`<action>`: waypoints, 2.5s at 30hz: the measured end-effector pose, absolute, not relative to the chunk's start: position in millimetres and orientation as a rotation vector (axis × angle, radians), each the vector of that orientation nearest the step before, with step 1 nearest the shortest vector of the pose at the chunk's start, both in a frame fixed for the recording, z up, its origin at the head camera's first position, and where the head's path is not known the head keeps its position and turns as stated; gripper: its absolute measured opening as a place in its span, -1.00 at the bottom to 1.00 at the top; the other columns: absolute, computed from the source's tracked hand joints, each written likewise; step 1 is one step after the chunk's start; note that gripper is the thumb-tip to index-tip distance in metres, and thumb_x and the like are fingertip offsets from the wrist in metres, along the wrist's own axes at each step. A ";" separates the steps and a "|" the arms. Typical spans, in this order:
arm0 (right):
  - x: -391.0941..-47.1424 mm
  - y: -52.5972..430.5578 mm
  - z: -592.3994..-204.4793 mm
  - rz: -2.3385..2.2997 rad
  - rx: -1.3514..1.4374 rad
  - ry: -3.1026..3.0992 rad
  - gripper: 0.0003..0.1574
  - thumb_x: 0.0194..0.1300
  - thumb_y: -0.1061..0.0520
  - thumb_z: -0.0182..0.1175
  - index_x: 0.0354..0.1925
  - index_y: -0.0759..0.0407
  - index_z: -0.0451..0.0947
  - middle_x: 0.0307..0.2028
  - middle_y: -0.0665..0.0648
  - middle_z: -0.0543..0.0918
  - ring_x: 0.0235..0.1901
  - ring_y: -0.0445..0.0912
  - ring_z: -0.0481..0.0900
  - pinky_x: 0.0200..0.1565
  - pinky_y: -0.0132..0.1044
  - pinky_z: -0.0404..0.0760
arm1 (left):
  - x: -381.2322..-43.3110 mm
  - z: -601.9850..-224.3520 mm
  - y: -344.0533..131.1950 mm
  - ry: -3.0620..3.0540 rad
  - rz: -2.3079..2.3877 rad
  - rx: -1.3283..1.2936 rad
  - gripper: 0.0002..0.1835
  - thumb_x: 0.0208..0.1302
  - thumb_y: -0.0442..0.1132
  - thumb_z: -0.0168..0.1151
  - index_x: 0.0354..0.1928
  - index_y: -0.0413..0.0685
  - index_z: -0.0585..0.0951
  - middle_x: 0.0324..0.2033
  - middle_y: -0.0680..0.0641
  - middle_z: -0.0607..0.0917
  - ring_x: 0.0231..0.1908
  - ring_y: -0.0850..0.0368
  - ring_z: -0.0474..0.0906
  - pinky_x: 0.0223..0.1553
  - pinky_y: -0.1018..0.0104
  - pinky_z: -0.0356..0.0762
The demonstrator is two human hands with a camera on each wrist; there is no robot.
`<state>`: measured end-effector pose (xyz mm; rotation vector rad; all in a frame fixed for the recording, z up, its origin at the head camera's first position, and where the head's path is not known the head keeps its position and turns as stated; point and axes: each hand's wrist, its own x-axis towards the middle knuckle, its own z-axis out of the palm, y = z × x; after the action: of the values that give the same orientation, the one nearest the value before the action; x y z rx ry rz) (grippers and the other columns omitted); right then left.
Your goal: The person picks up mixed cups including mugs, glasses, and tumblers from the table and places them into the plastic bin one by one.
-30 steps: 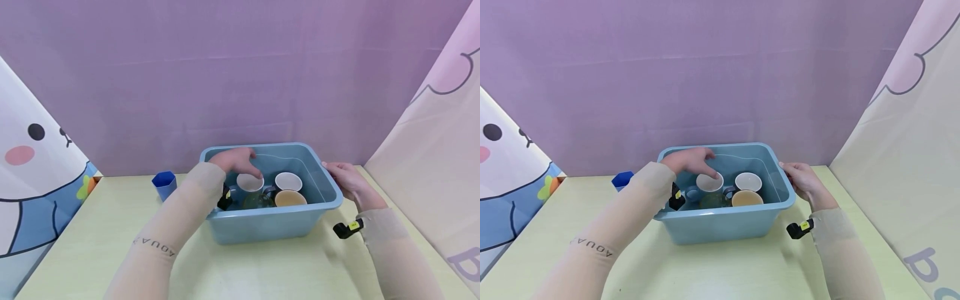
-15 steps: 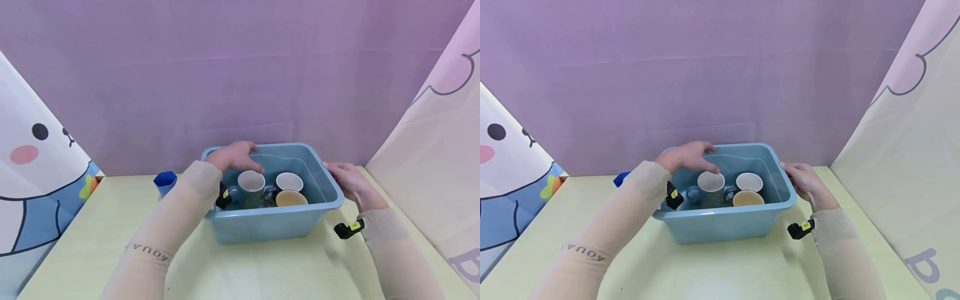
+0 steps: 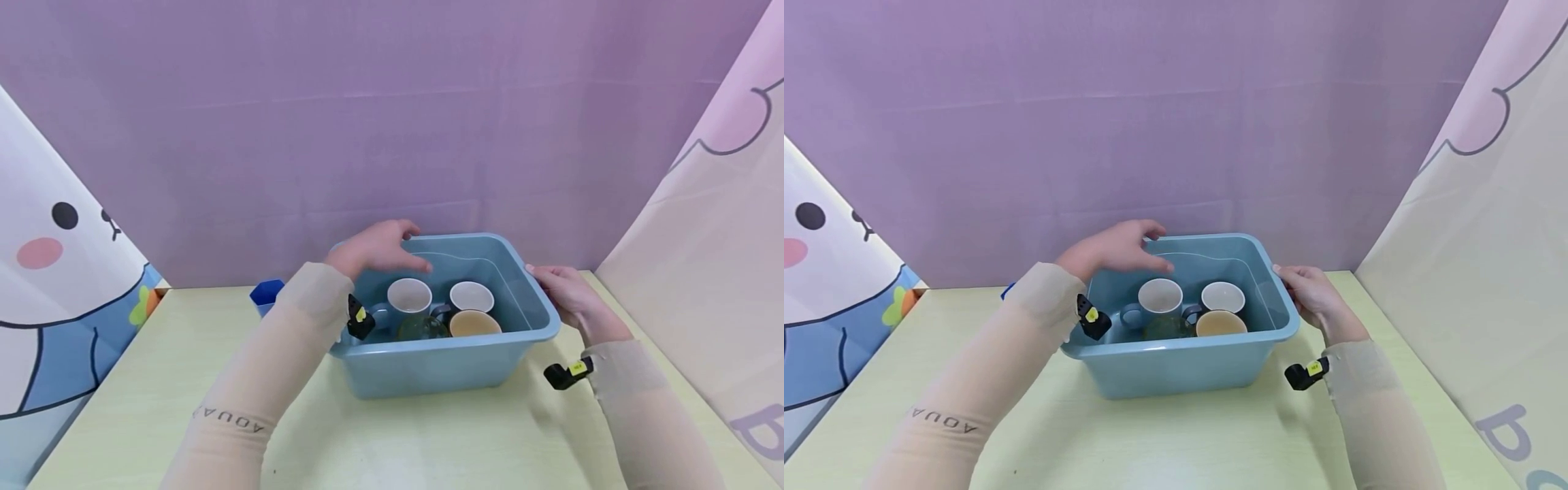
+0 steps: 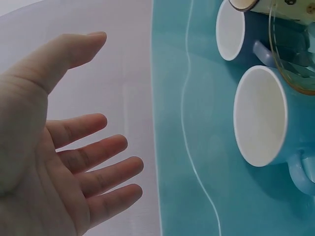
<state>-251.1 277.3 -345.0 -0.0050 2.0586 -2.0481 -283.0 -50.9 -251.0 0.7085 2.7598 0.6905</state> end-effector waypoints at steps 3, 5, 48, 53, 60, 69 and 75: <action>-251.7 276.7 -345.0 -2.046 -0.007 2.059 -0.59 0.41 -0.04 0.02 -0.45 -0.01 0.72 -0.58 -0.05 0.62 -0.57 -0.24 0.57 -0.46 -0.41 0.61 | -282.1 -247.2 -53.6 2.759 0.710 0.723 -0.19 0.08 0.14 0.33 0.34 0.02 0.29 0.30 -0.05 0.38 0.24 0.01 0.35 0.19 0.06 0.43; -252.1 276.1 -344.8 -2.046 -0.010 2.057 -0.59 0.41 -0.04 0.02 -0.45 -0.01 0.72 -0.58 -0.05 0.62 -0.57 -0.24 0.57 -0.46 -0.41 0.61 | -281.7 -244.9 -55.1 2.759 0.724 0.734 -0.19 0.08 0.13 0.34 0.33 0.01 0.29 0.30 -0.04 0.38 0.25 0.02 0.34 0.21 0.07 0.42; -255.6 280.0 -347.9 -2.027 -0.053 2.072 -0.60 0.40 -0.08 0.04 -0.42 -0.02 0.72 -0.56 -0.06 0.63 -0.54 -0.24 0.57 -0.42 -0.40 0.62 | -265.7 -230.4 -86.2 2.758 0.824 0.702 -0.14 0.08 0.12 0.33 0.38 0.05 0.21 0.32 -0.03 0.34 0.28 -0.03 0.31 0.19 0.02 0.43; -256.3 280.7 -348.1 -2.023 -0.048 2.079 -0.60 0.40 -0.07 0.03 -0.42 -0.02 0.72 -0.56 -0.06 0.63 -0.54 -0.24 0.58 -0.42 -0.40 0.62 | -264.7 -231.1 -90.6 2.751 0.844 0.685 -0.13 0.08 0.11 0.33 0.40 0.05 0.19 0.33 -0.04 0.33 0.30 -0.05 0.29 0.21 0.00 0.41; -257.5 280.3 -348.3 -2.024 -0.012 2.085 -0.60 0.39 -0.09 0.04 -0.42 -0.02 0.72 -0.56 -0.06 0.62 -0.55 -0.24 0.57 -0.43 -0.40 0.62 | -263.0 -231.7 -95.7 2.751 0.855 0.669 -0.13 0.09 0.11 0.33 0.40 0.07 0.19 0.33 -0.03 0.33 0.30 -0.05 0.29 0.22 0.00 0.40; -256.8 280.3 -347.7 -2.016 -0.037 2.100 -0.58 0.41 -0.08 0.01 -0.43 -0.03 0.72 -0.56 -0.07 0.62 -0.54 -0.25 0.58 -0.42 -0.40 0.63 | -262.8 -233.3 -100.8 2.743 0.866 0.673 -0.13 0.09 0.10 0.33 0.40 0.04 0.18 0.32 -0.06 0.34 0.28 -0.07 0.31 0.20 -0.01 0.41; -257.0 281.2 -347.4 -2.008 -0.017 2.111 -0.57 0.41 -0.09 0.02 -0.44 -0.02 0.72 -0.58 -0.06 0.62 -0.55 -0.25 0.57 -0.44 -0.41 0.62 | -262.5 -235.4 -105.9 2.737 0.891 0.660 -0.13 0.09 0.10 0.32 0.40 0.05 0.18 0.32 -0.05 0.33 0.28 -0.07 0.31 0.21 0.00 0.41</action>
<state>-257.0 281.2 -347.4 -0.0171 2.1115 -2.0078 -262.5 -105.9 -235.4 0.6602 2.7370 0.8911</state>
